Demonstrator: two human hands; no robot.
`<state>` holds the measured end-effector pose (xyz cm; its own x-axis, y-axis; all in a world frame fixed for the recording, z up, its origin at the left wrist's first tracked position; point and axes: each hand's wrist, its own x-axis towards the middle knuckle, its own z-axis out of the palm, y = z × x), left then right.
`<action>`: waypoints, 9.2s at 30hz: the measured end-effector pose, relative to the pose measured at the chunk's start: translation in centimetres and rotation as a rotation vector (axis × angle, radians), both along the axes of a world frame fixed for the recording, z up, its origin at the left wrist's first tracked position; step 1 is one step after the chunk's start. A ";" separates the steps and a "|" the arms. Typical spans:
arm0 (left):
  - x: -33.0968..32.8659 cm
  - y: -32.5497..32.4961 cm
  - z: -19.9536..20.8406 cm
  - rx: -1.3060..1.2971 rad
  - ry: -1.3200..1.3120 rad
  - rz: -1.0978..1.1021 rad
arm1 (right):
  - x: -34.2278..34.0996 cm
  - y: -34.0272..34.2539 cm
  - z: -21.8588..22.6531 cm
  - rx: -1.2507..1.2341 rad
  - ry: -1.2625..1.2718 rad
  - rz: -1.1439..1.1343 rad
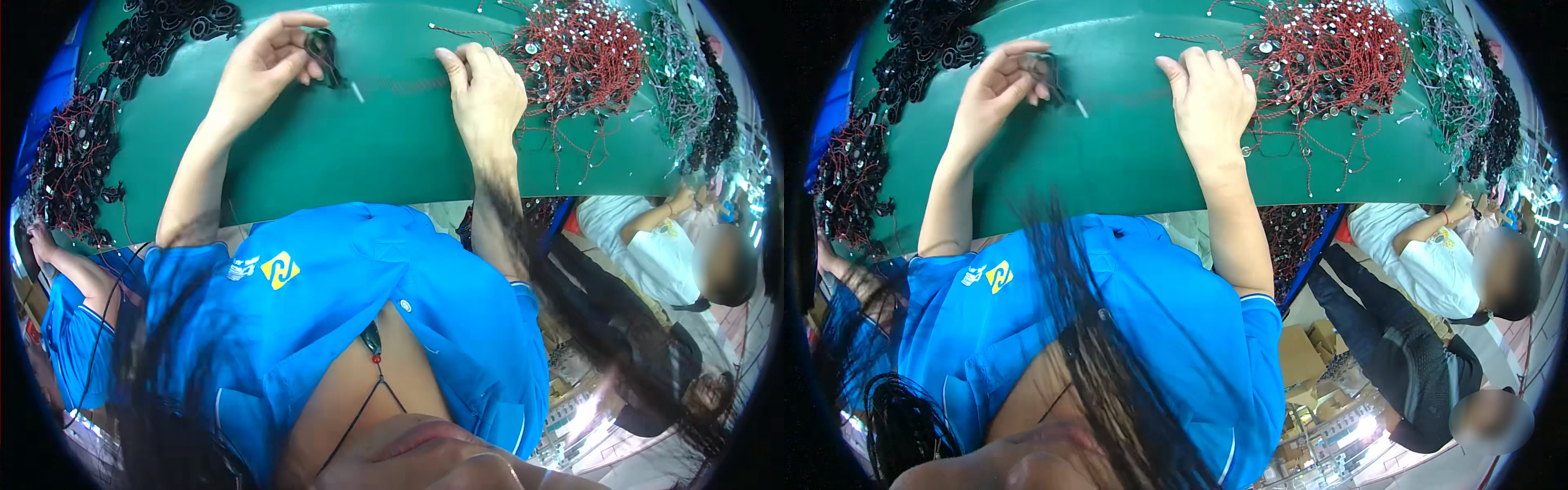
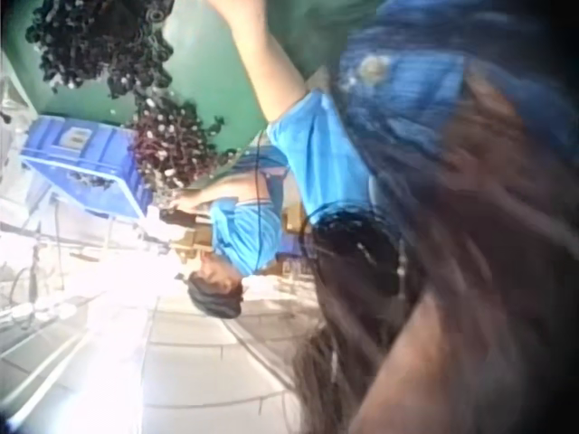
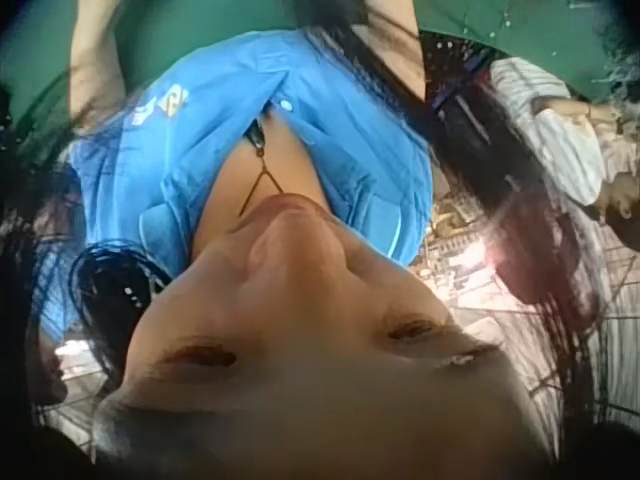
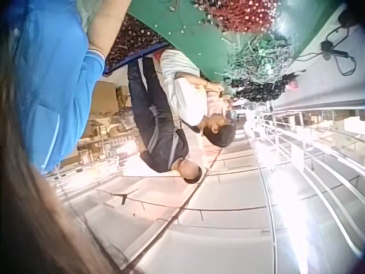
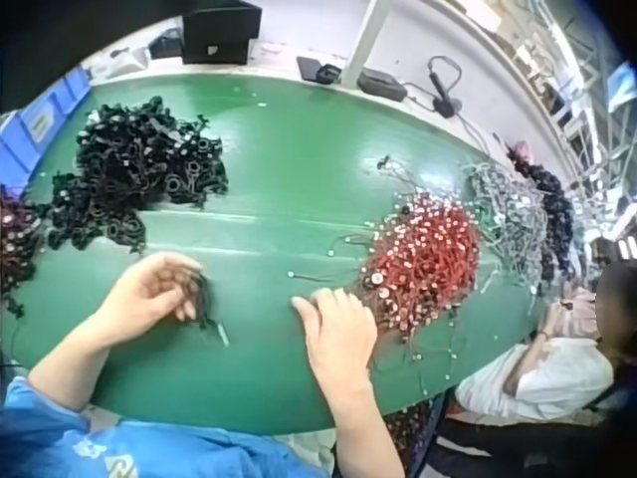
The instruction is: Assembling small black electronic components onto red and green wired strands.
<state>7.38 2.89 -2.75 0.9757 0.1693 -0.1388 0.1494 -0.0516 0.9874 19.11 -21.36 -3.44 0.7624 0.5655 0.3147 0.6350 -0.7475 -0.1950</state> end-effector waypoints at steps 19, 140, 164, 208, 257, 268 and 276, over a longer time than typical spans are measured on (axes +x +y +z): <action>2.6 -6.5 -1.3 1.164 -0.219 0.020 | 2.2 -1.1 3.1 -0.154 -0.086 0.025; -0.3 -8.6 0.9 -0.387 0.084 -0.151 | -6.6 -3.6 3.8 0.293 0.114 0.232; -1.5 -8.6 1.0 -0.024 0.096 -0.244 | -8.3 -1.5 2.9 -0.003 -0.048 0.340; 0.0 -5.6 2.6 0.534 -0.373 -0.091 | -9.8 -8.9 4.8 0.406 0.575 -0.173; -0.9 -3.7 0.0 0.124 -0.111 0.060 | 3.3 -7.5 3.4 0.030 -0.183 0.263; -0.6 -6.8 0.7 -0.096 -0.102 -0.029 | 1.3 -6.6 13.7 1.163 0.485 0.311; -0.9 -9.4 0.8 -0.142 -0.022 -0.049 | -5.7 -1.8 3.8 0.922 1.427 0.027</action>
<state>6.46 -6.48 -1.93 0.9855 0.1019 -0.1359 0.1279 0.0821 0.9884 13.42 -23.13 0.40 0.7028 0.6166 -0.3547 -0.4070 -0.0604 -0.9114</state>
